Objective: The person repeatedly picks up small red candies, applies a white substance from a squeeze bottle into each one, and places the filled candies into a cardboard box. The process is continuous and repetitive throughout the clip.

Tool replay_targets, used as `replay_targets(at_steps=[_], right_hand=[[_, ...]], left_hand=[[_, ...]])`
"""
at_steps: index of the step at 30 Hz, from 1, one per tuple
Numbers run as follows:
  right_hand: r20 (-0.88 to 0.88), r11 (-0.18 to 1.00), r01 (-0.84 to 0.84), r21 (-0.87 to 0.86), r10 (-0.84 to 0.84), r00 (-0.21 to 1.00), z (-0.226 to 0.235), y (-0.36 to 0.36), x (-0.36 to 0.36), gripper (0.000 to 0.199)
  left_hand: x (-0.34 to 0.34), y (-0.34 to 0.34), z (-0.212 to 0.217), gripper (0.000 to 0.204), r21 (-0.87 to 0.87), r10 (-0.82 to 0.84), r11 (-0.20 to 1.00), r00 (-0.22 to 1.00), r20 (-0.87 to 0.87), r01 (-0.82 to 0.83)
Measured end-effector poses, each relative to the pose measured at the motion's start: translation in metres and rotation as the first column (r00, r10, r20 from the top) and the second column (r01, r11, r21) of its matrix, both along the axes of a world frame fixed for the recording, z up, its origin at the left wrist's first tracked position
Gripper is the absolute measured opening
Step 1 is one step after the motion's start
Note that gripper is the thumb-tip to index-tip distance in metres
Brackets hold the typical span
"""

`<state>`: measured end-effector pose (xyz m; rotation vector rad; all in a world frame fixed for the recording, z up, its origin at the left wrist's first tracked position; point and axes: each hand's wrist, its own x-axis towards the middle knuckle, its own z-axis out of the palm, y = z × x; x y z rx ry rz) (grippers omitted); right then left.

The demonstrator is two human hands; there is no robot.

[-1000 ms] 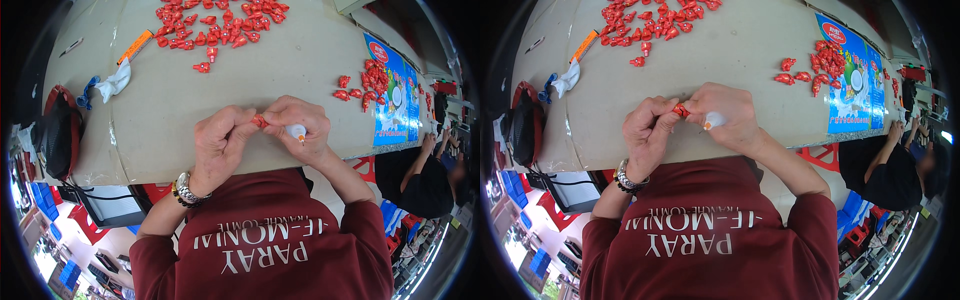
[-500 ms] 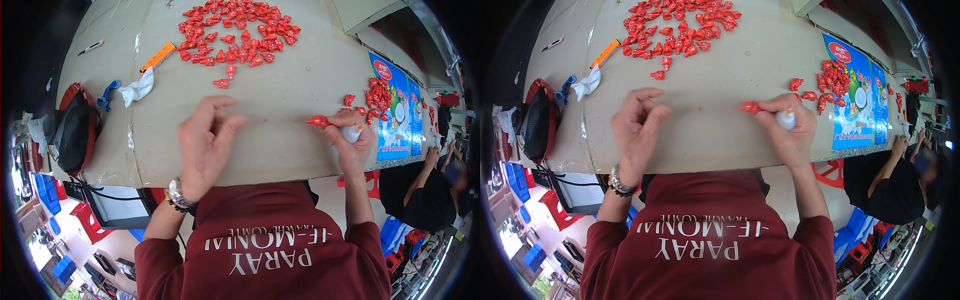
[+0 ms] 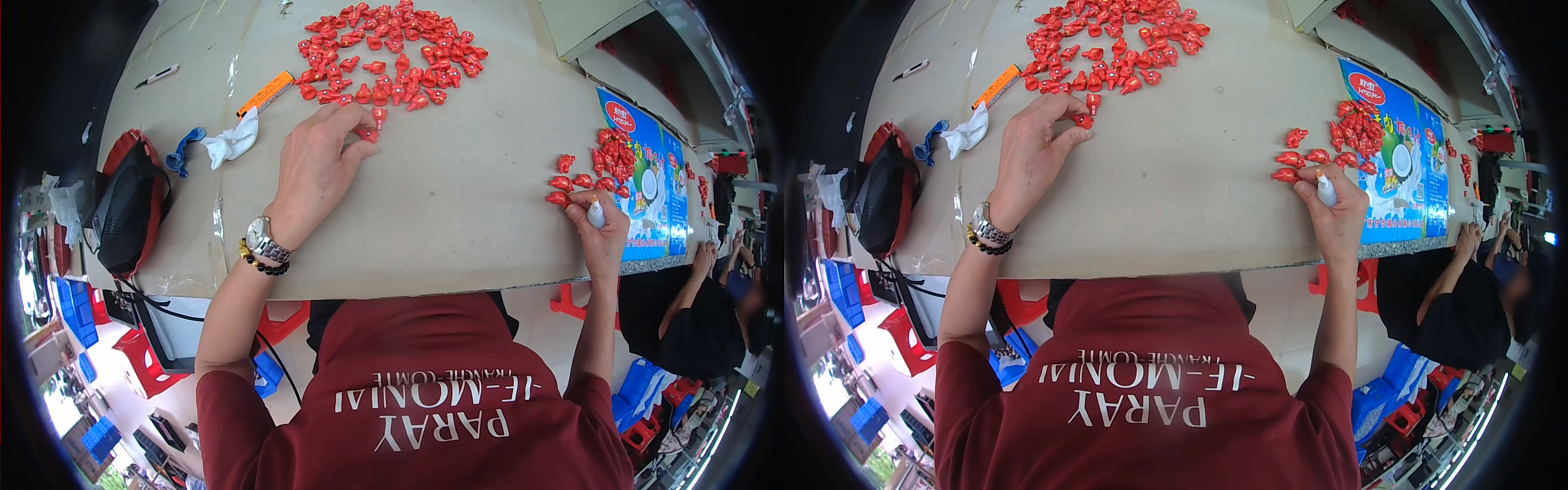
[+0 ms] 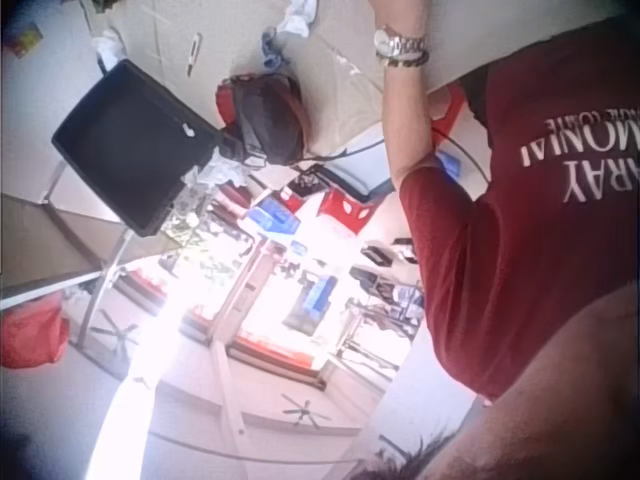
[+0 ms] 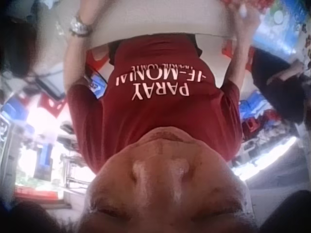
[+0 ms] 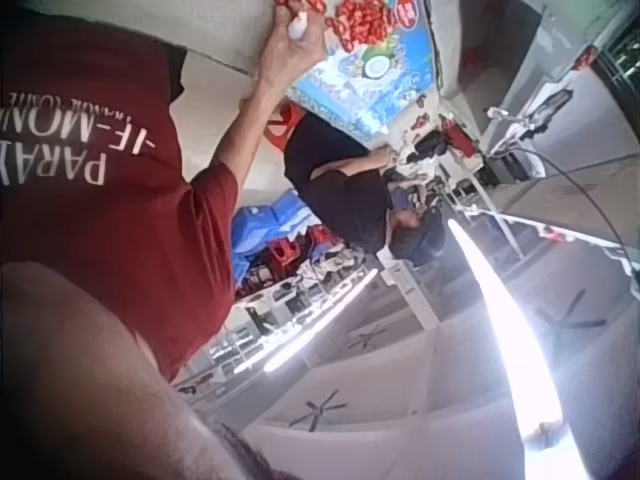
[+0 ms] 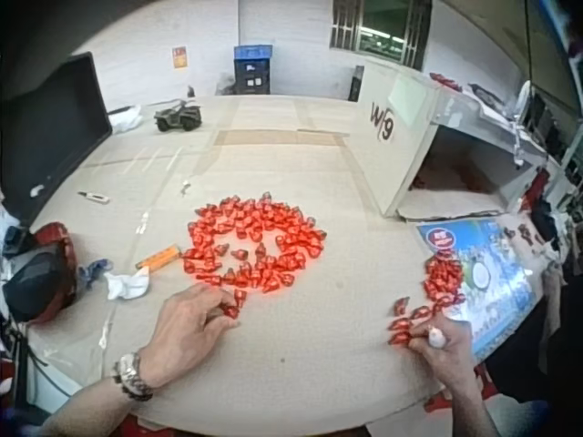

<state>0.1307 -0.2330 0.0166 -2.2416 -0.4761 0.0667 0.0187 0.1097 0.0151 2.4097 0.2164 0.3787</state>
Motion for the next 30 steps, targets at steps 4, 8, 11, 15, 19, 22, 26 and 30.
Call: replay_targets(at_steps=[4, 8, 11, 15, 19, 22, 26, 30], right_hand=[[0.038, 1.000, 0.006, -0.023, -0.005, 0.999, 0.003, -0.002, 0.000, 0.012], [-0.131, 0.980, 0.125, 0.156, -0.105, 0.986, 0.018, 0.001, -0.007, 0.023], [-0.148, 0.932, 0.026, 0.363, 0.030, 0.989, 0.036, 0.026, -0.017, 0.030], [-0.124, 0.835, -0.132, 0.534, 0.232, 0.965, 0.042, 0.066, -0.034, 0.030], [0.188, 0.904, -0.403, 0.145, 0.374, 0.908, 0.047, 0.083, -0.038, 0.036], [0.289, 0.880, -0.410, 0.238, 0.339, 0.895, 0.041, 0.093, -0.042, 0.035], [0.475, 0.869, -0.458, 0.186, 0.329, 0.816, 0.036, 0.096, -0.044, 0.036], [0.582, 0.856, -0.506, 0.109, 0.358, 0.730, 0.034, 0.097, -0.039, 0.033]], left_hand=[[-0.002, -0.004, -0.006, 0.014, 0.116, -0.008, 0.993, 0.997, 0.076, -0.001], [-0.009, -0.011, -0.008, 0.009, -0.090, -0.036, 0.995, 0.990, 0.139, 0.049], [-0.022, -0.035, 0.009, 0.015, -0.771, -0.031, 0.637, 0.999, -0.027, -0.001], [-0.036, -0.060, 0.012, 0.018, -0.999, -0.065, 0.039, 0.998, 0.015, 0.018], [-0.041, -0.073, 0.006, 0.018, -0.946, -0.047, -0.321, 0.998, 0.052, 0.034], [-0.044, -0.076, -0.001, 0.018, -0.897, -0.025, -0.439, 0.998, 0.059, 0.042], [-0.046, -0.077, -0.001, 0.025, -0.850, -0.006, -0.527, 1.000, -0.007, -0.009], [-0.045, -0.079, 0.000, 0.033, -0.847, -0.016, -0.530, 0.999, -0.038, -0.041]])
